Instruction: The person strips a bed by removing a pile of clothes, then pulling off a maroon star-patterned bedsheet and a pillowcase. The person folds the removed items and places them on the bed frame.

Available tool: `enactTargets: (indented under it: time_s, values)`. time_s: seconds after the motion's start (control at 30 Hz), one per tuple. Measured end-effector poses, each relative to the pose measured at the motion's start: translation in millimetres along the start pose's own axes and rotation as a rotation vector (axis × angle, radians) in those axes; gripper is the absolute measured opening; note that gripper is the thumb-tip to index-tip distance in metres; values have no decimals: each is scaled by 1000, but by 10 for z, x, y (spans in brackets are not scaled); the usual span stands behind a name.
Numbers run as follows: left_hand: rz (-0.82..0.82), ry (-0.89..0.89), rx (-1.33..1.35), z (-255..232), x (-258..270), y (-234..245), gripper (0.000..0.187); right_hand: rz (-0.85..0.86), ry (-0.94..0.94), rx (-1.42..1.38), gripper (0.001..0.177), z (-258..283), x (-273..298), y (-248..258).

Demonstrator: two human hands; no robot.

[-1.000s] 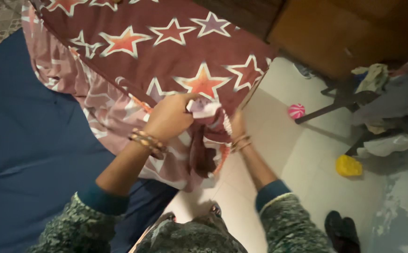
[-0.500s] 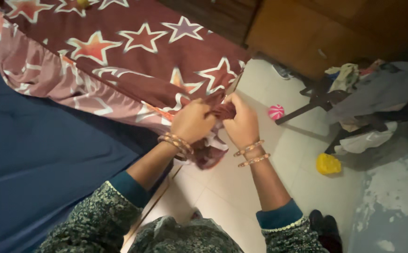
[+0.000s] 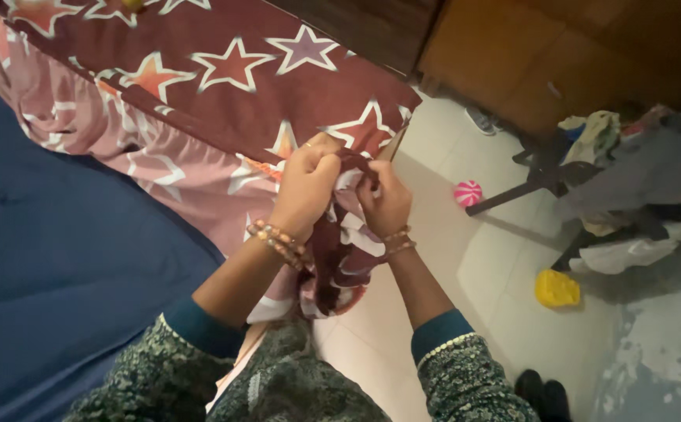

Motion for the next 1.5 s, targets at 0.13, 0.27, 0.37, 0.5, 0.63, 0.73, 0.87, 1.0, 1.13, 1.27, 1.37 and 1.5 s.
enactTargets:
  time_s: [0.13,0.27,0.37,0.5,0.63,0.73,0.87,1.0,1.13,1.27,1.37,1.5]
  values:
    - [-24,62,12,111,-297,70,19,65,41,-11,26,-255,-178,-298]
    - [-54,194,82,383,-665,13,18,42,40,-115,46,-533,-359,-448]
    - [-12,123,139,423,-1063,-85,21,39,-8,-161,47,-823,-568,-586]
    - [-14,190,145,456,-1399,-63,24,-44,-81,30,31,-1404,-744,-834]
    - [56,55,249,135,-1690,9,21,-96,-143,100,18,-2224,-576,-1037]
    - [59,100,426,-96,-1838,209,19,14,-181,288,7,-2928,-282,-1174]
    - [72,-10,491,-345,-1962,572,23,83,-530,318,13,-3886,218,-1119]
    - [72,-56,223,-52,-2272,890,22,330,-578,557,20,-4413,228,-1137]
    - [-29,-22,-381,578,-2519,1010,26,-149,-1040,13,15,-4659,-33,-907]
    - [30,60,-699,976,-2369,1041,50,-283,-807,-143,11,-4294,-780,-658]
    - [-14,80,-777,1013,-2332,1042,49,-239,-623,-252,12,-3718,-1310,-567]
    - [104,95,-859,1137,-2345,730,52,-195,-706,-458,17,-2878,-1726,-640]
Point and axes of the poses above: each hand's wrist, its own x-axis away from the middle knuckle, its own y-axis out of the back of the hand, z = x × y, the point moved 7 cm from there along -x, towards the middle knuckle, and after that the axes turned 5 degrees about -z, right-handed, at the moved point
